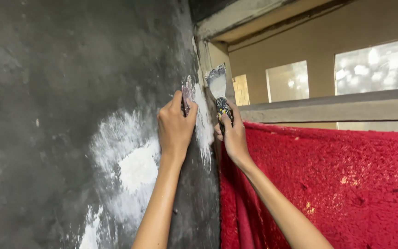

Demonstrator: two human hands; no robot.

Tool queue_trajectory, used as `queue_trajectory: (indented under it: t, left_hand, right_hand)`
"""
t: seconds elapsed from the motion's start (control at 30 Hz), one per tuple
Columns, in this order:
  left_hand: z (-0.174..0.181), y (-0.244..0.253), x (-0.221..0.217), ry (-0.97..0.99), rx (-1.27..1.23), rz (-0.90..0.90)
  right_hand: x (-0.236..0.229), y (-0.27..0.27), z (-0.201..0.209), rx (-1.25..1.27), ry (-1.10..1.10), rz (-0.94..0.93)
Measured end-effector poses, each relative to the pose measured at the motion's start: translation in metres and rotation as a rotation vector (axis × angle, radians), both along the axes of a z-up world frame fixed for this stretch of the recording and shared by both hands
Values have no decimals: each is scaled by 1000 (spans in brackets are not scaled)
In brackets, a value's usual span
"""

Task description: The person scoops plaster from a bucket using putty knives and applies it to the wall edge.

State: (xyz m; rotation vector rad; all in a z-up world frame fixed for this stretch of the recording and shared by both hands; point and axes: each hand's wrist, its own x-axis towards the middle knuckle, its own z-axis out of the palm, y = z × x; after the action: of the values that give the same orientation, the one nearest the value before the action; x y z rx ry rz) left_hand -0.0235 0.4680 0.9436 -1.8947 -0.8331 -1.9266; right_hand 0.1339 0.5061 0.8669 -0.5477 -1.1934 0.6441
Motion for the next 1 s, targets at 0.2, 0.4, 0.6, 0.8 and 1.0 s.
queue_trajectory:
  t: [0.2, 0.4, 0.6, 0.8, 1.0]
  left_hand:
    - [34, 45, 2, -8, 4, 0]
    - [60, 77, 4, -19, -4, -15]
    - [73, 101, 5, -24, -47, -19]
    - [85, 110, 2, -7, -38, -31]
    - [90, 116, 1, -20, -11, -7]
  right_hand:
    - [1, 35, 39, 125, -265, -368]
    - [2, 71, 64, 280, -431, -566]
    - [-3, 93, 78, 309, -488, -653]
    - [-16, 109, 85, 381, -483, -719]
    - [-31, 115, 83, 367, -463, -721]
